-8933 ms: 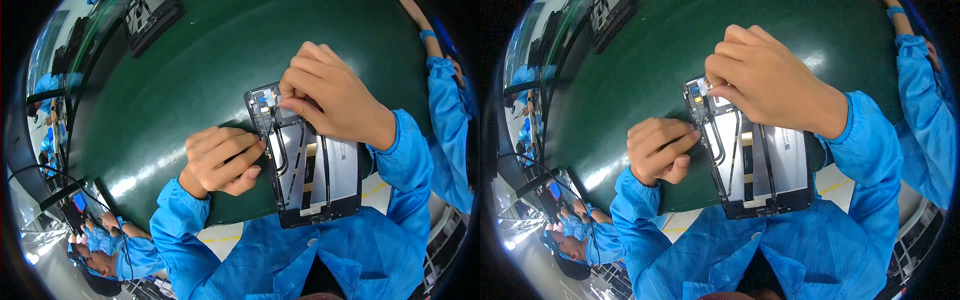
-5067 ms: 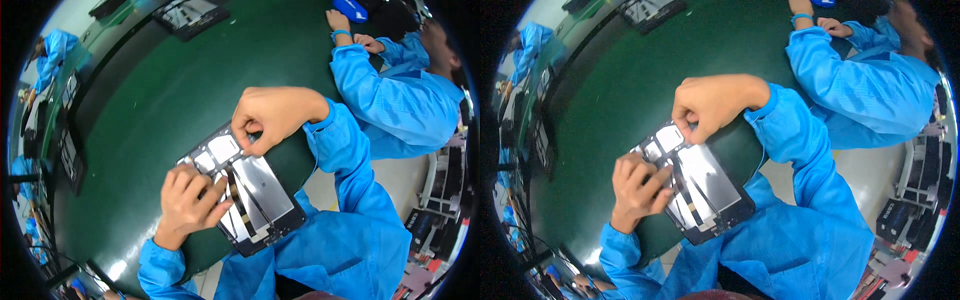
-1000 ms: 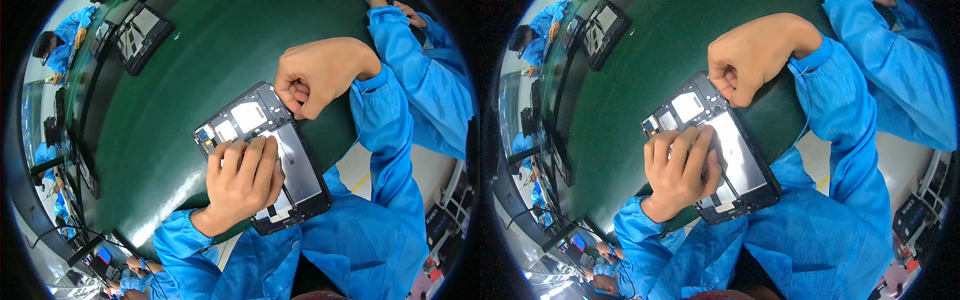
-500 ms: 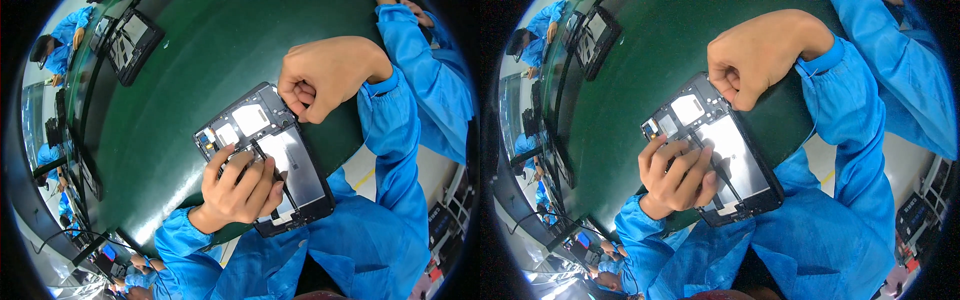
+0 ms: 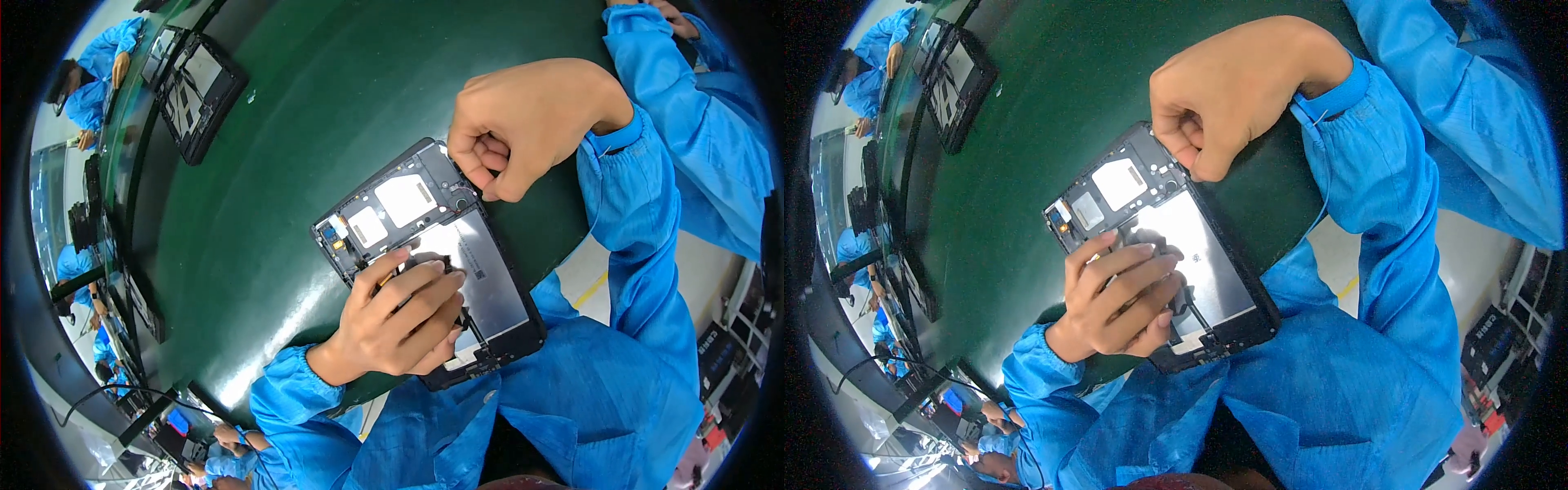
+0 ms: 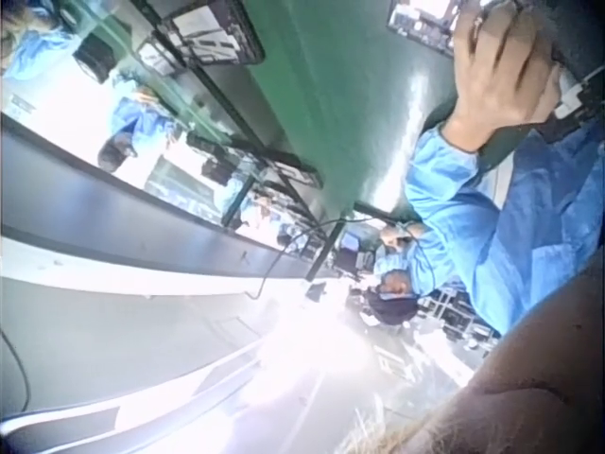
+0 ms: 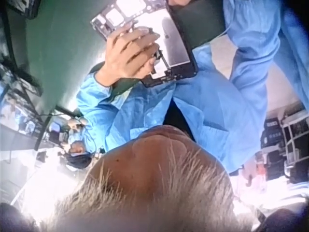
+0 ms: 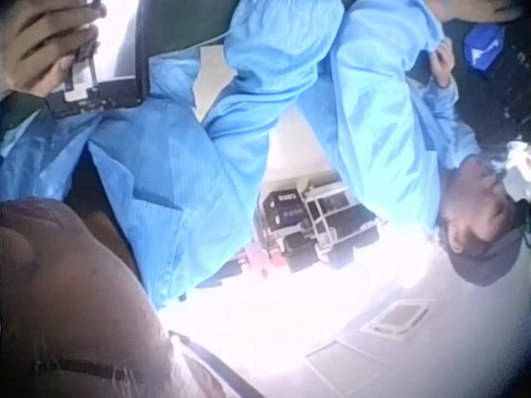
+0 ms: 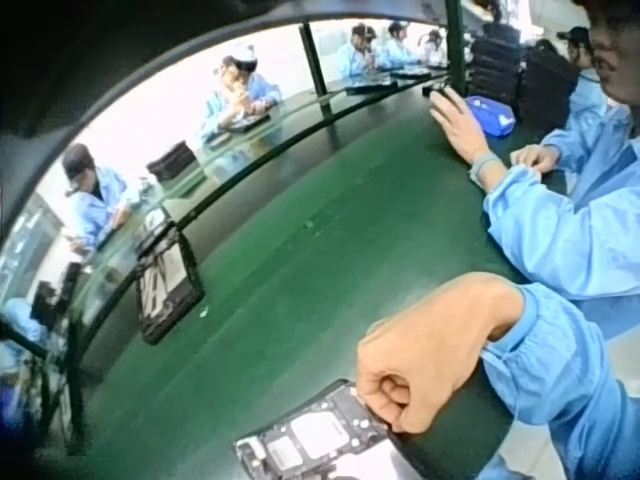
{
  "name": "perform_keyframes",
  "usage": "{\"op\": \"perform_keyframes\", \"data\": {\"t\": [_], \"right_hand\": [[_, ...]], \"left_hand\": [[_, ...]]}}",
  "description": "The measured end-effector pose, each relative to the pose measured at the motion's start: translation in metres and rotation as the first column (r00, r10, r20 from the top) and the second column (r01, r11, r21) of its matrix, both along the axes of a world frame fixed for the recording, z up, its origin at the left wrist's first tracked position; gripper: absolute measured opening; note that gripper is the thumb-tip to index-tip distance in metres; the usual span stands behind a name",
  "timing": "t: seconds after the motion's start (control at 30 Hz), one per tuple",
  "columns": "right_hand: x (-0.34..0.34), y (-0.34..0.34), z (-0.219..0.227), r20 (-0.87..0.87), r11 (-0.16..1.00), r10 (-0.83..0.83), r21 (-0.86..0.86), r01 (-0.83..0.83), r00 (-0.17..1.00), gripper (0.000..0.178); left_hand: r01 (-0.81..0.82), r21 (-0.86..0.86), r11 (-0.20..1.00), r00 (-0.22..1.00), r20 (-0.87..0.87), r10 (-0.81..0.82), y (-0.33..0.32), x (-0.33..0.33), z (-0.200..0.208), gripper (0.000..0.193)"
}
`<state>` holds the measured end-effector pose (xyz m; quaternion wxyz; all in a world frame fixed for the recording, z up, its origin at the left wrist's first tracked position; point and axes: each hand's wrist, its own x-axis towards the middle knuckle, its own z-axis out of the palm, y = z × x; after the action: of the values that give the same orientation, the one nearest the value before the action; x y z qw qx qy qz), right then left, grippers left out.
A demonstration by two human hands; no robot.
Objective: The person assembles tablet devices by attaching and pressing ribbon cables and adhesive strips into tablet frames by hand, then sliding the units down the conveyor belt.
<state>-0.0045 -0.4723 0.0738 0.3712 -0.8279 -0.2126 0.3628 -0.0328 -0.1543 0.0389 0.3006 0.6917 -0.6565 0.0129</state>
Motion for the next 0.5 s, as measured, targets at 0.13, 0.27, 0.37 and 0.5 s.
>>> {"op": "perform_keyframes", "data": {"t": [0.13, 0.27, 0.37, 0.5], "right_hand": [[-0.001, -0.001, -0.001, -0.005, 1.0, 0.005, 0.015, -0.005, 1.0, 0.025], [0.0, 0.0, 0.0, -0.014, 1.0, -0.005, 0.005, 0.005, 1.0, 0.024], [-0.001, -0.001, -0.002, -0.018, 1.0, -0.006, 0.02, 0.006, 1.0, 0.022], [0.0, 0.0, 0.002, -0.011, 1.0, 0.001, 0.01, 0.0, 1.0, 0.019]], "left_hand": [[0.006, -0.001, 1.0, 1.0, -0.022, -0.006, 0.001, 0.001, -0.003, 0.022], [0.017, -0.023, 1.0, 0.998, -0.065, -0.018, 0.0, 0.003, -0.002, 0.023], [0.091, -0.084, 0.992, 0.996, 0.026, -0.09, 0.004, -0.001, 0.0, 0.026], [0.294, -0.615, 0.732, 0.928, 0.366, -0.065, 0.008, -0.027, -0.018, 0.02]]}}
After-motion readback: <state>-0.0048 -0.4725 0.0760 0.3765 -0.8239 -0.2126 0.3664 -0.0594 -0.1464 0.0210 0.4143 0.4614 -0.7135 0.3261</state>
